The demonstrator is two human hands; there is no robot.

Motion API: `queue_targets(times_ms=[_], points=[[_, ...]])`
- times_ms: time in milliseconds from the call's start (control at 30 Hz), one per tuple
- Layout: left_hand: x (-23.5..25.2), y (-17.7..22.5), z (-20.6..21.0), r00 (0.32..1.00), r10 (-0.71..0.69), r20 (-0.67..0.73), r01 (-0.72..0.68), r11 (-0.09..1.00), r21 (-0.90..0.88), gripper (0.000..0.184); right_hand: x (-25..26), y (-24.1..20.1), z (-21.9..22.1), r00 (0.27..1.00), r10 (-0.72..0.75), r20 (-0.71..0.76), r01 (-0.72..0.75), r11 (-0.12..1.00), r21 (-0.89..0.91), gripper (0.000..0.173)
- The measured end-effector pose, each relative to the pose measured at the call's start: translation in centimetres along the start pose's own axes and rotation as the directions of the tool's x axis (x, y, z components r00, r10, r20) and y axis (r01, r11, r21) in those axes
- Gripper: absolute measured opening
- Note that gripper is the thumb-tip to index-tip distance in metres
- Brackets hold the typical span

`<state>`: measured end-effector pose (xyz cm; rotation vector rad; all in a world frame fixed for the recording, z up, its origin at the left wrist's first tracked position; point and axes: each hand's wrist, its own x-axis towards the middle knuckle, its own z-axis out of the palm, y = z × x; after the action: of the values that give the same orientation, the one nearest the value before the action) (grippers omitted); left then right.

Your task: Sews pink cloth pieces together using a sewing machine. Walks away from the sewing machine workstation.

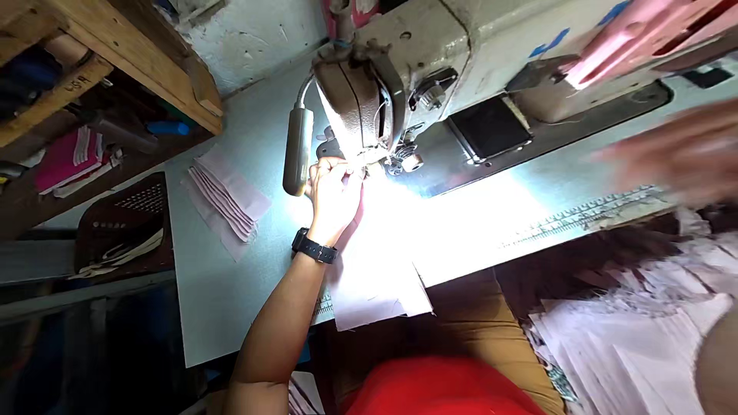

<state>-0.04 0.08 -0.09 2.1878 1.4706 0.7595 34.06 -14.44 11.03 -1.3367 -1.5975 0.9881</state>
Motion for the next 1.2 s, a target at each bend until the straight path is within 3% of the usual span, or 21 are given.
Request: queue_targets(times_ms=[100, 167, 233, 333, 367, 500, 600, 733, 967, 1200], points=[[0.1, 0.0, 0.0, 1.000, 0.019, -0.013, -0.019, 1.000, 0.010, 0.023, 4.7, 1.0, 8.3, 0.991, -0.019, 0.136, 0.074, 0.908, -0.412, 0.029], [0.0, 0.0, 0.0, 0.999, 0.035, -0.016, -0.034, 0.999, 0.026, 0.023, 7.7, 3.4, 12.3, 0.987, -0.123, 0.104, 0.159, 0.840, -0.518, 0.031], [0.1, 0.0, 0.0, 0.999, 0.039, -0.015, -0.038, 0.999, 0.018, 0.024, 10.3, 4.0, 14.5, 0.995, -0.085, 0.057, 0.102, 0.810, -0.578, 0.025], [0.3, -0.1, 0.0, 1.000, 0.025, -0.008, -0.025, 1.000, 0.006, 0.024, 12.0, 1.2, 15.3, 0.970, 0.241, 0.036, -0.188, 0.836, -0.516, 0.033], [0.3, -0.2, 0.1, 1.000, 0.027, -0.011, -0.027, 1.000, -0.001, 0.024, 12.3, 0.8, 15.2, 0.958, 0.283, 0.040, -0.228, 0.840, -0.492, 0.035], [0.2, 0.2, 0.0, 1.000, 0.003, -0.001, -0.003, 1.000, 0.010, 0.022, 12.1, 2.9, 16.0, 0.996, 0.089, -0.030, -0.092, 0.855, -0.510, 0.030], [0.1, 0.7, -0.5, 1.000, -0.013, 0.017, 0.012, 1.000, 0.013, 0.020, 11.6, 3.4, 16.5, 0.996, 0.022, -0.081, -0.062, 0.843, -0.535, 0.023], [0.1, 0.6, -0.3, 1.000, -0.005, 0.015, 0.004, 1.000, 0.030, 0.023, 11.8, 3.2, 16.4, 0.997, 0.060, -0.057, -0.082, 0.821, -0.565, 0.023], [0.3, 0.6, 0.0, 1.000, -0.011, -0.005, 0.011, 0.998, 0.056, 0.022, 11.8, 4.3, 16.4, 0.996, -0.023, -0.082, -0.021, 0.863, -0.505, 0.022], [0.2, 0.6, -0.1, 1.000, -0.002, 0.007, 0.001, 0.998, 0.063, 0.023, 12.0, 4.1, 16.3, 0.998, -0.007, -0.061, -0.024, 0.867, -0.498, 0.021]])
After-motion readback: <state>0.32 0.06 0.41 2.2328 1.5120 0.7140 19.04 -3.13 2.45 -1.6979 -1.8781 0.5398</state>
